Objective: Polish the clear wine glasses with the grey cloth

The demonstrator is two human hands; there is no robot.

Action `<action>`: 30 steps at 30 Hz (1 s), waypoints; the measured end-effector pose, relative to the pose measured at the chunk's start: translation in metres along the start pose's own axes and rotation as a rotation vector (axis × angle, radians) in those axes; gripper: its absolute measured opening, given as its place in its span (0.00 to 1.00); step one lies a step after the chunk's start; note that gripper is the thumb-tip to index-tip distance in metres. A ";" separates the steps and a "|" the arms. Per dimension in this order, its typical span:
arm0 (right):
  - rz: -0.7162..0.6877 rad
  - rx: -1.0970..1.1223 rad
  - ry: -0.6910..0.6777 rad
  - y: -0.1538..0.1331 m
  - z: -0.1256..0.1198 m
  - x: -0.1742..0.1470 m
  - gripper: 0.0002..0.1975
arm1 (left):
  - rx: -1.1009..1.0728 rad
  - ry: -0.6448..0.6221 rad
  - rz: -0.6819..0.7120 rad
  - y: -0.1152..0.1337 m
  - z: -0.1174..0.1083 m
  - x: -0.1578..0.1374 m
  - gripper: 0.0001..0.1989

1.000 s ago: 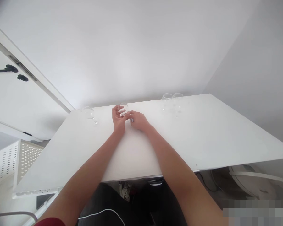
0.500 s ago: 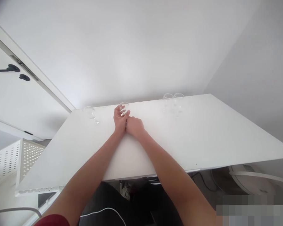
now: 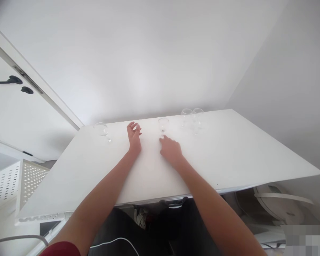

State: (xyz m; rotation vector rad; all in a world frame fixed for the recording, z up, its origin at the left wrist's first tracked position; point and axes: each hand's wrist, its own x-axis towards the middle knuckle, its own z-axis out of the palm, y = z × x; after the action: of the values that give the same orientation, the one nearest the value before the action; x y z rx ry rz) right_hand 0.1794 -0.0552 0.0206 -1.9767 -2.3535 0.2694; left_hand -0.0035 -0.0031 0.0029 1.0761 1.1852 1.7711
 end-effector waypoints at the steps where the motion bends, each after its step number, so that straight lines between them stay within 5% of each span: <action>1: 0.024 -0.004 0.008 0.013 -0.001 -0.005 0.35 | -0.007 -0.006 -0.010 -0.001 0.000 0.000 0.23; 9: 0.189 -0.047 0.026 0.088 -0.010 -0.030 0.38 | -0.049 -0.015 -0.063 -0.005 0.000 0.001 0.14; 30: 0.268 -0.052 0.082 0.099 -0.002 -0.023 0.37 | -0.071 -0.033 -0.077 -0.005 0.001 0.001 0.07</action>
State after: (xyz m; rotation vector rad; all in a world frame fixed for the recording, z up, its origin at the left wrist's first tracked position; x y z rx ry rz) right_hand 0.2804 -0.0610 0.0072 -2.2805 -2.0658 0.1368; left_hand -0.0022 -0.0002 -0.0011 1.0019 1.1200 1.7170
